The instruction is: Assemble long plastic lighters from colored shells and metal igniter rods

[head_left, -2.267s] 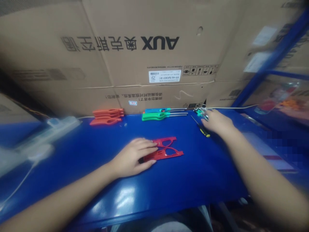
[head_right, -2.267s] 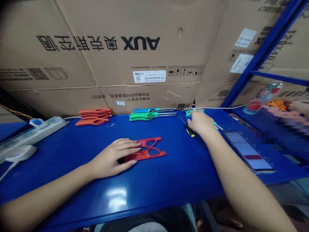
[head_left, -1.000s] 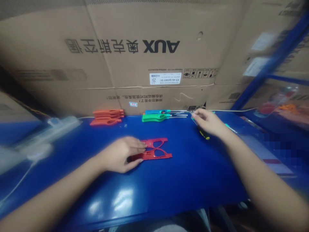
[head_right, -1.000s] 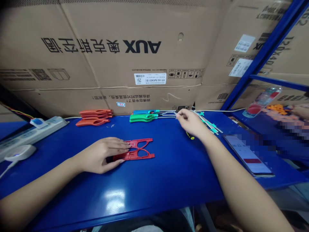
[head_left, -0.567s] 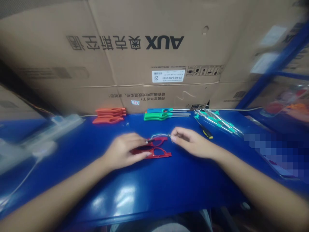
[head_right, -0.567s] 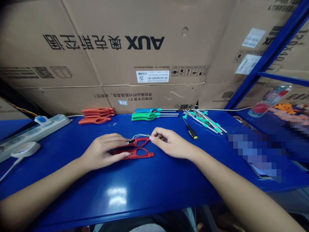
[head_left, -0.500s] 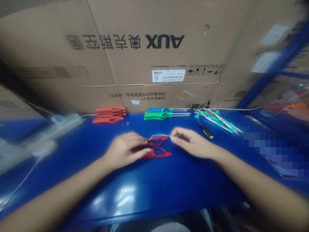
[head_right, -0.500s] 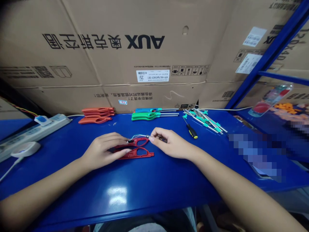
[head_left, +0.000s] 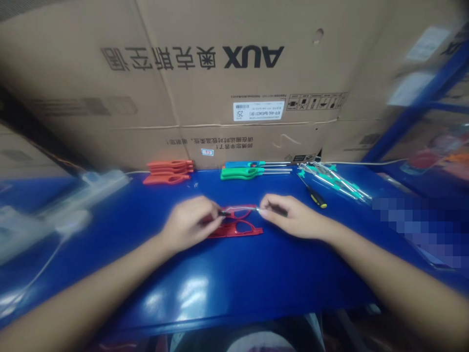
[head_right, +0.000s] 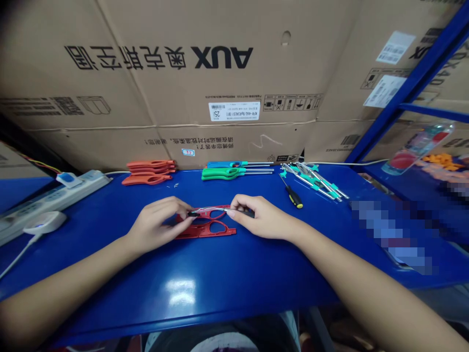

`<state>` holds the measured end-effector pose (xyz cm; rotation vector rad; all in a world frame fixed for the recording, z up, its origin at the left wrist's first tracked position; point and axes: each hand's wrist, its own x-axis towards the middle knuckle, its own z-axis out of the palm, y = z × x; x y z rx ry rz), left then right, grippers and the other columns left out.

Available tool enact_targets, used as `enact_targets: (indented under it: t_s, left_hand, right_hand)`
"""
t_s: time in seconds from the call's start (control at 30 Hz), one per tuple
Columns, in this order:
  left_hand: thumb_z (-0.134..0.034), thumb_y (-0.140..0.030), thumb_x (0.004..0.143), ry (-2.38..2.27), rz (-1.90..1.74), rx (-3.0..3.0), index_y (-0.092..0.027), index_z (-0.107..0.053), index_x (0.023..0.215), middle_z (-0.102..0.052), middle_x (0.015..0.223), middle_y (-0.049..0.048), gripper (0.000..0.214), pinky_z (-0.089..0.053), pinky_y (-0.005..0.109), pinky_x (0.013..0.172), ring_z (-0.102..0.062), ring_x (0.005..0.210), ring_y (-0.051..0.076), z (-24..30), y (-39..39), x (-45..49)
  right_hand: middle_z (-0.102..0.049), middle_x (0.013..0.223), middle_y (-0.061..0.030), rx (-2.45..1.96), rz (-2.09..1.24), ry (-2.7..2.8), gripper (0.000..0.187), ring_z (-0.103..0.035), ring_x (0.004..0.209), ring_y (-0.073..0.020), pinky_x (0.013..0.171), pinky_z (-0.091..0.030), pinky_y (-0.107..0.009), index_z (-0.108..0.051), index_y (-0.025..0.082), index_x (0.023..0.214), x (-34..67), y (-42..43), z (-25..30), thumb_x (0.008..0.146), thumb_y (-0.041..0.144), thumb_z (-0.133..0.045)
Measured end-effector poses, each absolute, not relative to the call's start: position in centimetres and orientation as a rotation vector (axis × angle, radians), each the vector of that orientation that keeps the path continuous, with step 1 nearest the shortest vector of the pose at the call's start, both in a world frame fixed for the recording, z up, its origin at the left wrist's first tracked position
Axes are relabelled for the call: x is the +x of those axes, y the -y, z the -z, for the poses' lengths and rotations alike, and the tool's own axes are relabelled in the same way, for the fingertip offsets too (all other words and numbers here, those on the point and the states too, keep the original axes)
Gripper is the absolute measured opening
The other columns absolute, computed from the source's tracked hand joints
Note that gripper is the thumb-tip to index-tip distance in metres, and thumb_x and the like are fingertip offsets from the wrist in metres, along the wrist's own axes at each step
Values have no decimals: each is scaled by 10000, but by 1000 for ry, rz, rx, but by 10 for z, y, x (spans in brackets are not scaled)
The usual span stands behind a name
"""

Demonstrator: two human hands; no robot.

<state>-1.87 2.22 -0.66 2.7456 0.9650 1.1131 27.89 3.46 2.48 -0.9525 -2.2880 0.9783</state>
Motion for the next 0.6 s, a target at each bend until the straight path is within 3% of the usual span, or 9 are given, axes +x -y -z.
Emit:
enact_targets:
  t_s: [0.2, 0.33, 0.43, 0.5, 0.6]
  left_hand:
    - [-708, -187, 888, -979, -1129, 2757, -180, -624, 904, -682, 827, 36, 86, -516, 278, 685, -643, 741, 159, 9, -22, -20]
    - [-680, -169, 908, -937, -1145, 2818, -183, -664, 1092, -705, 847, 36, 186, -516, 273, 674, -639, 717, 150, 7, -21, -18]
    - [-657, -145, 917, -870, -1153, 2873, -178, -666, 1175, -736, 891, 50, 261, -525, 286, 706, -657, 757, 160, 6, -21, -18]
    - [-654, -132, 912, -845, -1155, 2882, -169, -669, 1184, -746, 905, 59, 274, -529, 293, 715, -664, 769, 165, 6, -21, -18]
    - [-652, -120, 906, -833, -1157, 2862, -161, -677, 1183, -754, 920, 67, 281, -536, 296, 724, -673, 779, 167, 7, -21, -18]
  right_hand:
    - [-635, 784, 3, -1004, -886, 2359, 287, -539, 673, -124, 630, -422, -248, -612, 192, 964, 281, -35, -24, 1008, 456, -510]
    - [-696, 826, -13, -1017, -757, 2452, 304, -596, 665, -145, 638, -468, -279, -630, 216, 1191, 282, -35, -22, 1023, 424, -487]
    - [-723, 1185, -59, -910, -691, 2488, 376, -691, 972, -200, 862, -544, -373, -550, 265, 1395, 283, -35, -19, 1040, 342, -455]
    - [-634, 1397, -46, -824, -686, 2497, 390, -626, 1224, -216, 1046, -495, -427, -542, 287, 1422, 283, -36, -17, 1047, 294, -437]
    - [-620, 1424, -34, -770, -700, 2505, 380, -586, 1300, -208, 1120, -458, -447, -578, 284, 1393, 282, -36, -16, 1045, 245, -431]
